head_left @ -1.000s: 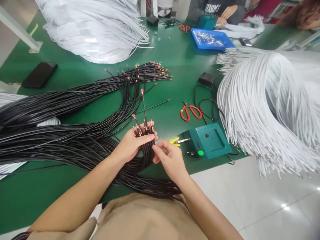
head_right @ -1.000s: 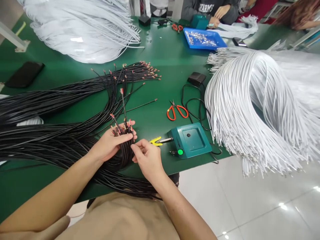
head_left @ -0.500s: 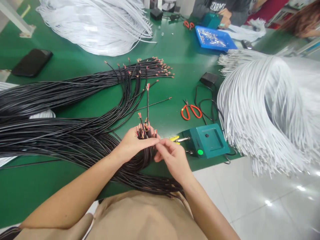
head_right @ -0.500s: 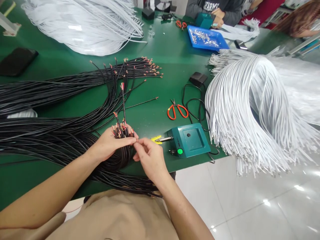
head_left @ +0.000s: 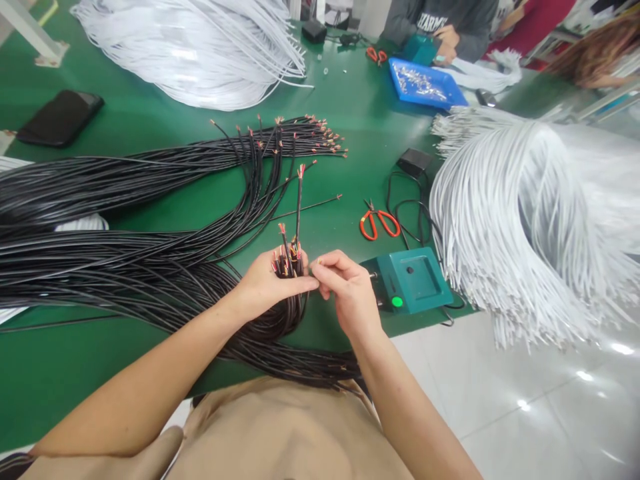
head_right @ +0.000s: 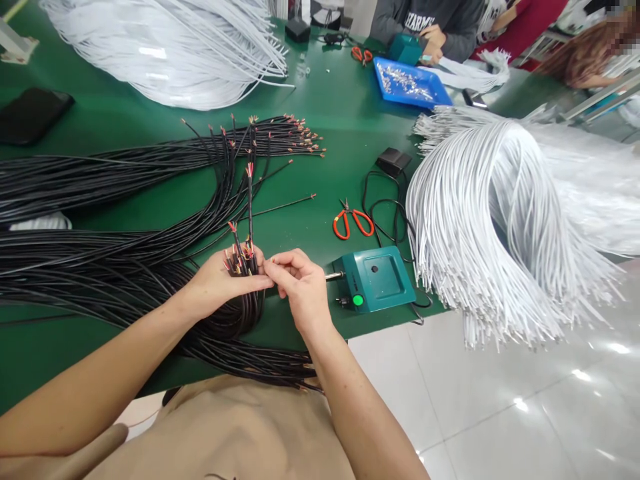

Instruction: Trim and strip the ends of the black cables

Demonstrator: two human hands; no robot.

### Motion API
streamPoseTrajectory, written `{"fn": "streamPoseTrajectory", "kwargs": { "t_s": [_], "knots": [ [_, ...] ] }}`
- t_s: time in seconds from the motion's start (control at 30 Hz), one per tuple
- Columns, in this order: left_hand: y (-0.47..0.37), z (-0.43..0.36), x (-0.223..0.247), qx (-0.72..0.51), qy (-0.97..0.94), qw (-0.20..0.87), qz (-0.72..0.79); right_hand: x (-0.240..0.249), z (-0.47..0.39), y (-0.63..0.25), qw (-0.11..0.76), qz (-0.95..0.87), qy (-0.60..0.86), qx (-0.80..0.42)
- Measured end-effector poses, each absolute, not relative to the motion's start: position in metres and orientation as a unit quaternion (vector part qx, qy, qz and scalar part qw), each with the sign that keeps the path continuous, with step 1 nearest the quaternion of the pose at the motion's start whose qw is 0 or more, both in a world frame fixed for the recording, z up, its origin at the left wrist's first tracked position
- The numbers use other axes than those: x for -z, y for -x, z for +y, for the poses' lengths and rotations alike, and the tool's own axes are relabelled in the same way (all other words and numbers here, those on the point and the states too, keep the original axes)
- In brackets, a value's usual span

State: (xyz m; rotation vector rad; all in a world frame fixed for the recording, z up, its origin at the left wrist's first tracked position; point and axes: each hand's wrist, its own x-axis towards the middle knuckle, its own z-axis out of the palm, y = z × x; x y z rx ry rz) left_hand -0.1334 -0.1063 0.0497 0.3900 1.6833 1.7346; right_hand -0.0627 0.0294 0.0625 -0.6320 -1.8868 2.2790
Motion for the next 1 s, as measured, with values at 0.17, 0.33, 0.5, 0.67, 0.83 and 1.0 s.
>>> {"fn": "streamPoseTrajectory", "kwargs": {
  "t_s": [0.17,0.33,0.5,0.67,0.83,1.0],
  "knots": [
    [0.139,-0.109,-0.048,-0.681,-0.185,0.360,0.610,-0.068,0.032,0.058,0.061,-0.604,0.194,-0.771],
    [0.140,-0.111,-0.050,-0.718,-0.152,0.388,0.557,-0.071,0.044,0.051,-0.063,-0.575,0.114,-0.808],
    [0.138,-0.110,-0.046,-0.719,-0.121,0.378,0.570,-0.072,0.037,0.056,0.006,-0.627,0.199,-0.754],
    [0.137,-0.110,-0.045,-0.705,-0.138,0.371,0.589,-0.076,0.031,0.060,0.032,-0.661,0.220,-0.716],
    [0.139,-0.110,-0.046,-0.709,-0.154,0.367,0.582,-0.070,0.032,0.058,0.032,-0.626,0.220,-0.747],
    [0.136,-0.109,-0.045,-0.700,-0.144,0.360,0.600,-0.068,0.031,0.058,0.015,-0.628,0.215,-0.748]
  ]
}}
